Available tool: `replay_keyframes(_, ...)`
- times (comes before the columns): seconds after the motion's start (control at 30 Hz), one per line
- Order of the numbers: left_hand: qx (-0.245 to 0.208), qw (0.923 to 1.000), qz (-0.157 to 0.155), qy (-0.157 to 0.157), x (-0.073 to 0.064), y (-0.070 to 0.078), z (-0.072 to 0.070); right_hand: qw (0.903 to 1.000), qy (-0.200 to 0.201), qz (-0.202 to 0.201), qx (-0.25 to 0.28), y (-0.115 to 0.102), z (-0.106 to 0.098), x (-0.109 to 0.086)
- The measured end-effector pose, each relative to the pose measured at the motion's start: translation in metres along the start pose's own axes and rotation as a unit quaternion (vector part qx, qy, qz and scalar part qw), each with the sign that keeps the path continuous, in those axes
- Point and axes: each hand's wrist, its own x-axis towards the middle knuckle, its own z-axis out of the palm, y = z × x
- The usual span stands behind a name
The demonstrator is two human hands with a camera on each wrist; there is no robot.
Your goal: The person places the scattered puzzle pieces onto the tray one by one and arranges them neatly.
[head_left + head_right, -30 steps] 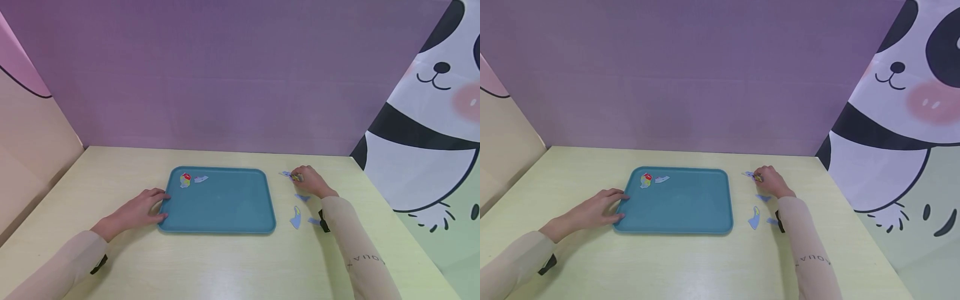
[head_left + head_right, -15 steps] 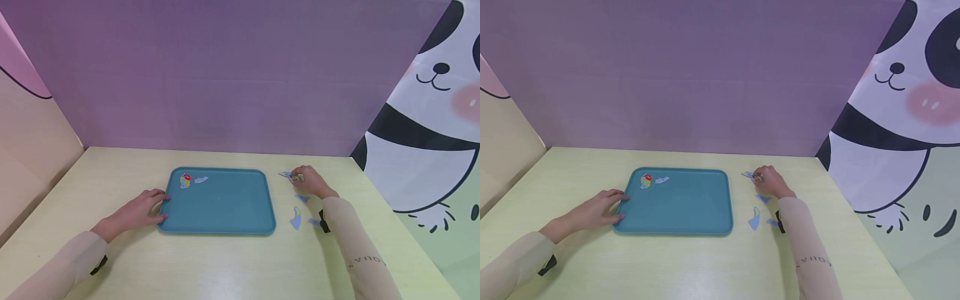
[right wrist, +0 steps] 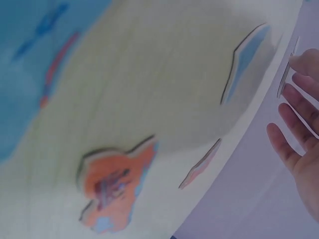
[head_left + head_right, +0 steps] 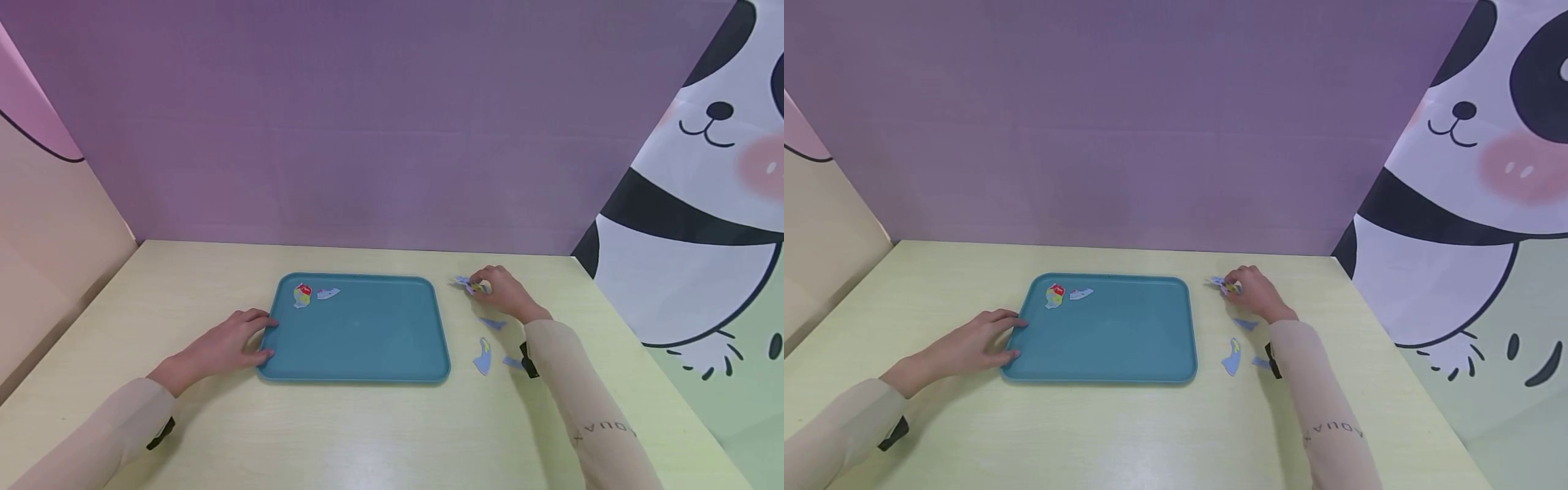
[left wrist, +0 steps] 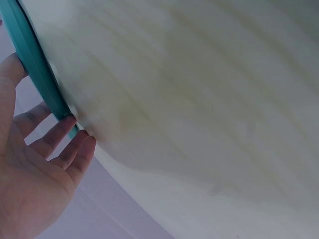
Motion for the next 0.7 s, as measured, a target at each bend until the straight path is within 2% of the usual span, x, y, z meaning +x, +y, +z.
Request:
replay_keyframes(0.27,0.000,1.0000,-0.005,-0.002,0.000,0.000,-0.001,0.9999,-0.005,-0.013,-0.009,-0.013,-0.001,0.002)
replay_keyframes(0.7,0.005,1.0000,-0.007,-0.004,0.001,-0.002,0.001,0.9986,0.011,-0.049,-0.017,-0.031,0.003,0.009)
